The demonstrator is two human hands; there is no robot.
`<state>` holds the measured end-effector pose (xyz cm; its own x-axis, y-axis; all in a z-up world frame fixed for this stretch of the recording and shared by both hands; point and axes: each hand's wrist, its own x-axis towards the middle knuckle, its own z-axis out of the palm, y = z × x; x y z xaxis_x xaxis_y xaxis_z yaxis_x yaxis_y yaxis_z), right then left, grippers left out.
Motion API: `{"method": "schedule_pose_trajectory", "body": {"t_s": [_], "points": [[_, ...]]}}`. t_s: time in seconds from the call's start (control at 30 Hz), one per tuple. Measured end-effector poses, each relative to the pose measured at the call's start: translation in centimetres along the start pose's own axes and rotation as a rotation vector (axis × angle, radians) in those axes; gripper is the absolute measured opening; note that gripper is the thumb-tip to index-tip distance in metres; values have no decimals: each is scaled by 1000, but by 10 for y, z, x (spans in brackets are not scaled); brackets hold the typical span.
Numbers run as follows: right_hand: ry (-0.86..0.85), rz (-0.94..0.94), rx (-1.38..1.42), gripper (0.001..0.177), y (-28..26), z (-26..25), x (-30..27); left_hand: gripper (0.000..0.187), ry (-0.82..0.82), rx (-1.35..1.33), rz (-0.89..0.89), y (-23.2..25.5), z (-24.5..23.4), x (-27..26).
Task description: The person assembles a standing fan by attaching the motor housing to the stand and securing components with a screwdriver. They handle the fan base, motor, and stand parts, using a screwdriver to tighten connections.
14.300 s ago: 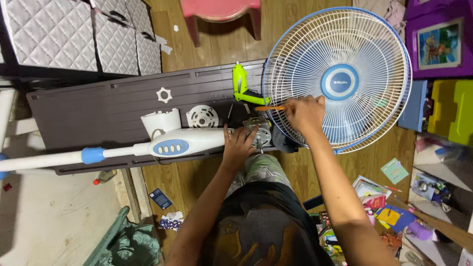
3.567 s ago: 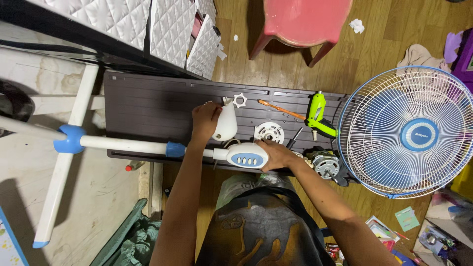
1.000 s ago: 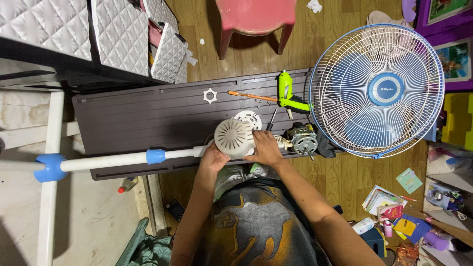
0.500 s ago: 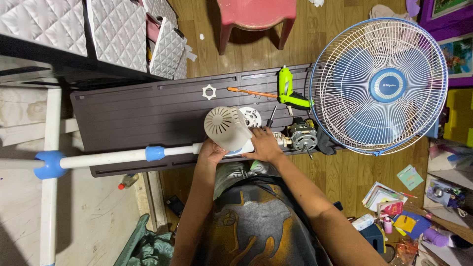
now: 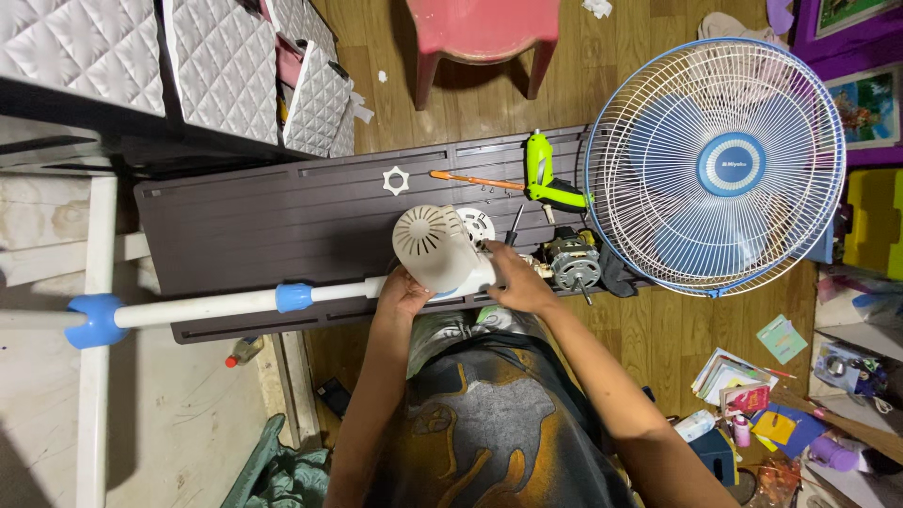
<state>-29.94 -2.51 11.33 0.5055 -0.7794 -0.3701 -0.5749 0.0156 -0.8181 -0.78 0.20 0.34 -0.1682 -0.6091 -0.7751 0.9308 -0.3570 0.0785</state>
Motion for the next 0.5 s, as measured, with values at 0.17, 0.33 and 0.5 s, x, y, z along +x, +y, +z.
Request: {"method": "schedule_pose_trajectory", "body": {"t_s": [0.17, 0.33, 0.5], "points": [[112, -84, 697, 106, -9, -27, 0, 31, 105, 105, -3, -14, 56, -23], [312, -214, 620, 123, -55, -84, -11, 42, -361, 734, 338, -44, 151, -88], [594, -290, 652, 125, -87, -111, -42, 42, -104, 391, 300, -81, 220, -81]]}}
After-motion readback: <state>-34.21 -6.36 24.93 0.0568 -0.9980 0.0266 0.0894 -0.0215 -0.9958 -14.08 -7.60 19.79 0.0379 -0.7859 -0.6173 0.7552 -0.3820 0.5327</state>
